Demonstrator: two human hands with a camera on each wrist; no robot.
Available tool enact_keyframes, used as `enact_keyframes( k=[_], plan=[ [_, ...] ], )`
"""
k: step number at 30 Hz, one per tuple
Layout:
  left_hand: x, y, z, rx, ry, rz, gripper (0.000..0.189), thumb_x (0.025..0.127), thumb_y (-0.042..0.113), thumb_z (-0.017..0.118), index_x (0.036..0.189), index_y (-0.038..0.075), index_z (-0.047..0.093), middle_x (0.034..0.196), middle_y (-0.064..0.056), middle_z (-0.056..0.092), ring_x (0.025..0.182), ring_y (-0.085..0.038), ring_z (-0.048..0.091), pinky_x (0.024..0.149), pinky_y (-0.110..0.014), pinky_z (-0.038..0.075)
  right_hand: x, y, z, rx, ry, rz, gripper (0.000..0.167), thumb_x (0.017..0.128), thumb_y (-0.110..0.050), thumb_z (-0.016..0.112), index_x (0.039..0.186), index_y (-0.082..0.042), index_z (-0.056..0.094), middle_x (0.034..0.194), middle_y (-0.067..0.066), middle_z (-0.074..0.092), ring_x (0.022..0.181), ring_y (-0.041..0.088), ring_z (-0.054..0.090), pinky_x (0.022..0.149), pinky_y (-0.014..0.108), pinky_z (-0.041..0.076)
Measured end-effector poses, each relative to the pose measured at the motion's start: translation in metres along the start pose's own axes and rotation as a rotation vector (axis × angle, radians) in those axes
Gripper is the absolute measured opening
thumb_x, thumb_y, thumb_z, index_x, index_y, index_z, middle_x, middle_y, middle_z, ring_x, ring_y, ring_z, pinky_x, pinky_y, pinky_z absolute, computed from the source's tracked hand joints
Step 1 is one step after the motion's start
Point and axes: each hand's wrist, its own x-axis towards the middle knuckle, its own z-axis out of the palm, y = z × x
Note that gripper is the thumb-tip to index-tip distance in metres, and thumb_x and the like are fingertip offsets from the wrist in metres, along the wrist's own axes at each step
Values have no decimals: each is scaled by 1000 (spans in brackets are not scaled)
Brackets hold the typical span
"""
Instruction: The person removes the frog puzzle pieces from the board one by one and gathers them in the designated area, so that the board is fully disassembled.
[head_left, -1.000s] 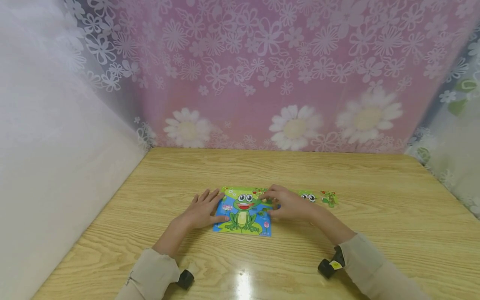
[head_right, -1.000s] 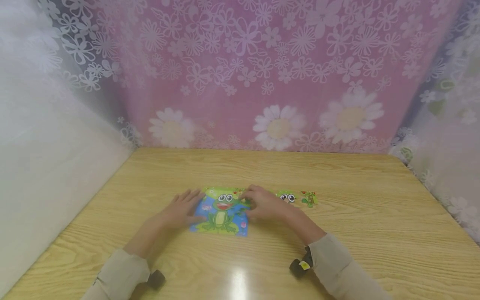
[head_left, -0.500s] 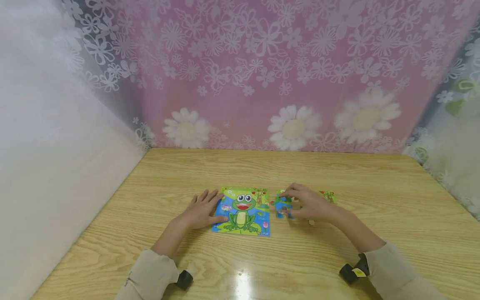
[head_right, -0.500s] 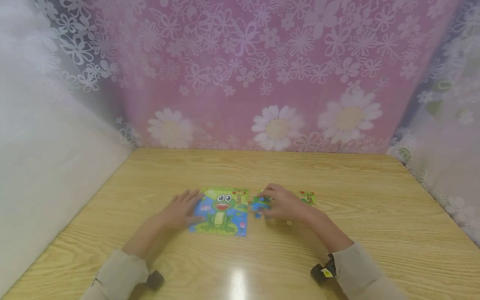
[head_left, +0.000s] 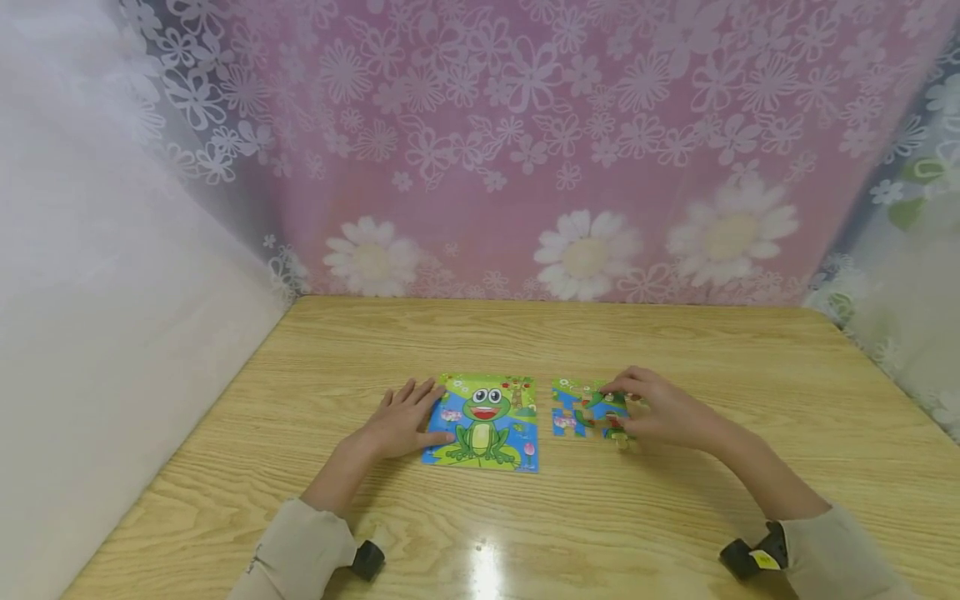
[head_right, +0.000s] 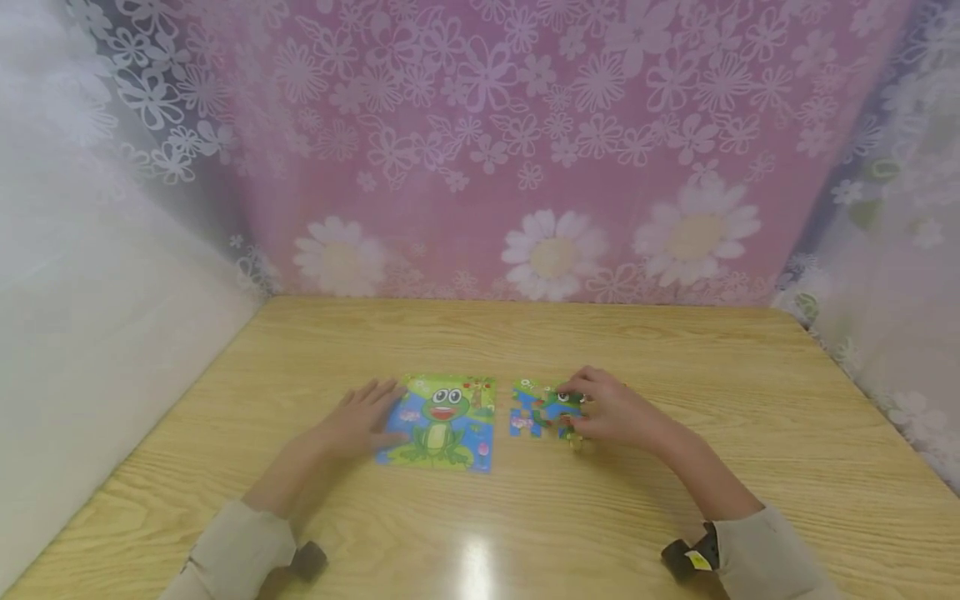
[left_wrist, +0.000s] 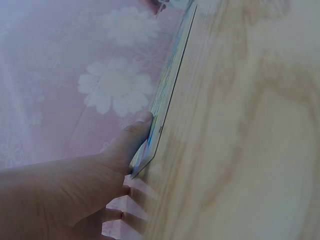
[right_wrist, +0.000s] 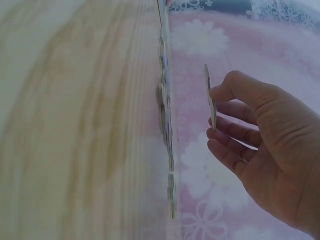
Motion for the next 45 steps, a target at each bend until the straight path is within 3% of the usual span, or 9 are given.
enact_keyframes(
  k=[12,23,28,45],
  plan=[
    [0,-1,1,3,3,1,82,86,55,54,147,10,23,151,-13,13,136,-37,5,104,-57,5,-28,14,-14,-17,22,58,40,80,-3,67,119,-2,59,111,11,51,97,29,50,72,43,46],
    [-1,-2,1,-4,2,4,82,86,55,54,147,10,23,151,-13,13,136,-37,5,104,-58,5,-47,31,-14,-50,46,69,37,76,0,69,112,0,62,104,9,52,88,26,53,69,39,48],
    [-1,-2,2,-5,-4,-2,83,86,56,53,147,10,22,151,-12,13,136,-36,4,104,-57,4,-51,34,-12,-45,18,82,38,75,0,68,113,-1,62,104,9,53,84,21,51,66,37,47],
    [0,0,1,5,1,0,82,86,55,54,147,10,22,151,-12,13,136,-36,5,104,-57,5,-56,43,-10,-35,-6,74,35,76,-6,72,111,-7,64,104,4,52,91,23,50,69,38,44]
  ],
)
